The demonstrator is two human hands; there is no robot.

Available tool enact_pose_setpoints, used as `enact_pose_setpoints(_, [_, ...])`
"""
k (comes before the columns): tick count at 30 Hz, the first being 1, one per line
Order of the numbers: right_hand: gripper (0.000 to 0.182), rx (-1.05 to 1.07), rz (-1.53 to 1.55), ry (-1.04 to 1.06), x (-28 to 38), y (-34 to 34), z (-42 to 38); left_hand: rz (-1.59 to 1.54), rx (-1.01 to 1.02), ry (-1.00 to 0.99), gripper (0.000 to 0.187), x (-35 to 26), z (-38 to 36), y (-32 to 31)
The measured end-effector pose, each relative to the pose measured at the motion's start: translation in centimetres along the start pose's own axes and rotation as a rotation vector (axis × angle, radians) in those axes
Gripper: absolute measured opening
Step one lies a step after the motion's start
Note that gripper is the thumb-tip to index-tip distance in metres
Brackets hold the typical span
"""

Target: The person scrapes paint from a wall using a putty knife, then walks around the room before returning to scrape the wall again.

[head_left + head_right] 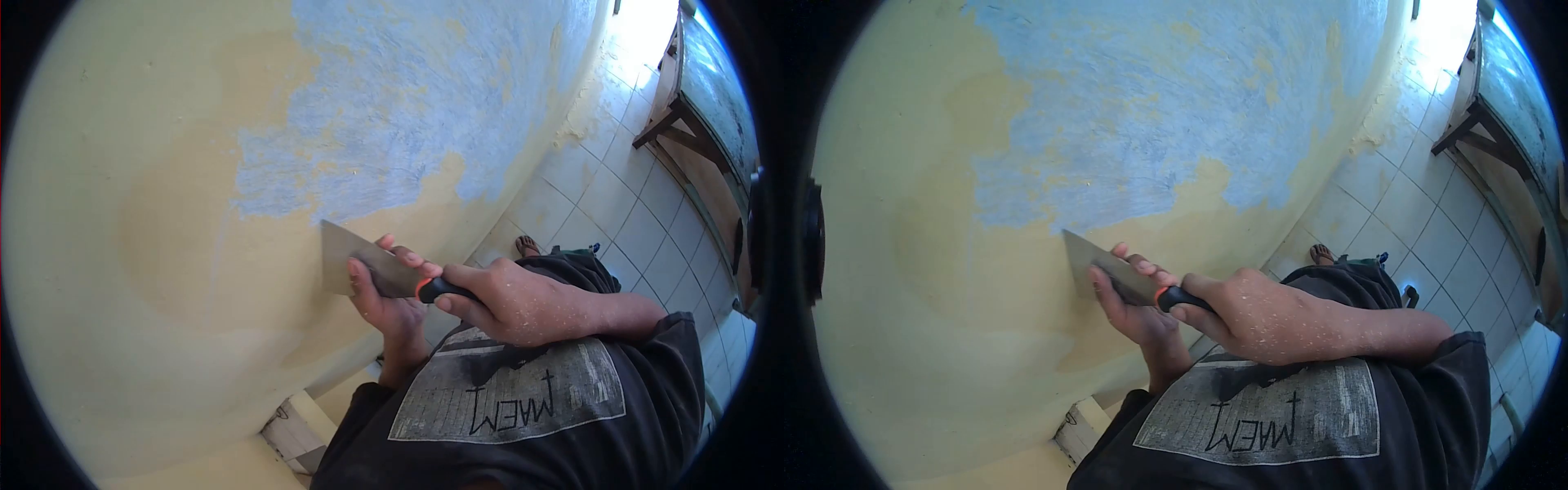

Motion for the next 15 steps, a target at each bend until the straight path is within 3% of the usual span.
enact_pose_setpoints(3, [0.031, 0.013, 0.016, 0.032, 0.4, -0.3, 0.0, -0.121, 0.032, 0.034, 0.048, -0.5, -0.1, 0.2])
enact_pose_setpoints(6, [0.03, 0.019, 0.028, 0.052, 0.7, -1.1, 0.3, -0.353, 0.238, 0.061, 0.056, -2.0, 0.8, 1.8])
enact_pose_setpoints(9, [0.03, -0.04, 0.018, 0.078, 0.4, -0.6, -0.4, -0.244, 0.114, 0.081, 0.051, -0.7, -0.3, 0.9])
enact_pose_setpoints(11, [0.03, -0.138, 0.001, 0.177, -1.9, -0.9, -1.4, -0.169, 0.16, 0.122, 0.052, 0.8, -0.6, 0.9])
enact_pose_setpoints(15, [0.032, -0.018, -0.01, -0.027, -0.1, 0.6, -1.9, -0.04, 0.275, 0.092, 0.053, 1.2, -0.8, 0.9])
Point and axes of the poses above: each hand's wrist, its own z-axis towards the middle knuckle, its own y-axis out of the back of the hand, x = y × z, the point moved 1 cm from there along z, towards the middle knuckle, and after that the axes turned 13 degrees about -x, right-handed, at the moved point
